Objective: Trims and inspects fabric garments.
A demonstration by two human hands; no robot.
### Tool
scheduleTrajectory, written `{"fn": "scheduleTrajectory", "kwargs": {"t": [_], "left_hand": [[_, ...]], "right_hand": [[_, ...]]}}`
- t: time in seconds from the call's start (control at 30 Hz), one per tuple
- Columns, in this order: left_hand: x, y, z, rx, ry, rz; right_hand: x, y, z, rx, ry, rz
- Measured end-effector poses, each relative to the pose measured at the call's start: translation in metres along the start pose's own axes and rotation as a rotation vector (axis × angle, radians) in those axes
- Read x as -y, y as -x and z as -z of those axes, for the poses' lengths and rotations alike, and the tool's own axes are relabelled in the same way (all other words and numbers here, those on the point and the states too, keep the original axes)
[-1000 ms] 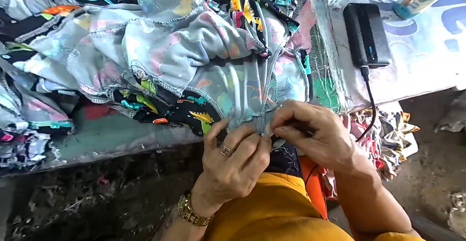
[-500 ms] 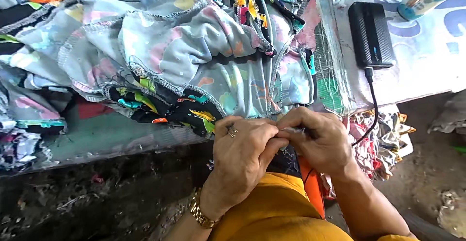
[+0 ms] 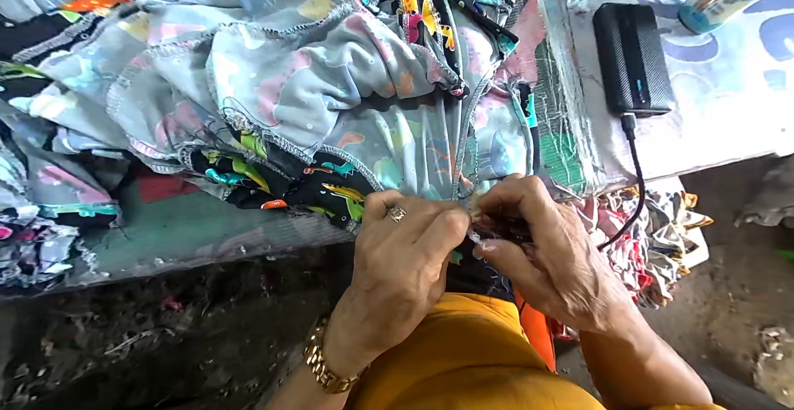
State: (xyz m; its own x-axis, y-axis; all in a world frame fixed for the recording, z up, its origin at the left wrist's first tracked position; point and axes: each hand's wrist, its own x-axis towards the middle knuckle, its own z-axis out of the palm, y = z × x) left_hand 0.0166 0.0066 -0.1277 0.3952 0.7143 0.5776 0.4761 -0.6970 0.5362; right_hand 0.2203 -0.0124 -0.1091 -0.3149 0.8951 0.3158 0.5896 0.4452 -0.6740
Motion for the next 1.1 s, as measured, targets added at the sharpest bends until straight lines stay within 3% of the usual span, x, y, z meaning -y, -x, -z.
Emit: {"fn": "scheduleTrajectory", "kwargs": {"t": [0.37, 0.7, 1.1], "left_hand": [[-0.001, -0.008, 0.007, 0.005, 0.069, 0.059], [-0.007, 0.036, -0.015, -0.236, -0.225, -0.157], [-0.009, 0.028, -0.019, -0.23, -0.229, -0.166]], "right_hand": [[0.001, 0.003, -0.002, -0.05, 0.044, -0.022], [-0.009, 0.023, -0.006, -0.182, 0.2, 0.232], [-0.017, 0.014, -0.009, -0.21, 0.197, 0.37]]}}
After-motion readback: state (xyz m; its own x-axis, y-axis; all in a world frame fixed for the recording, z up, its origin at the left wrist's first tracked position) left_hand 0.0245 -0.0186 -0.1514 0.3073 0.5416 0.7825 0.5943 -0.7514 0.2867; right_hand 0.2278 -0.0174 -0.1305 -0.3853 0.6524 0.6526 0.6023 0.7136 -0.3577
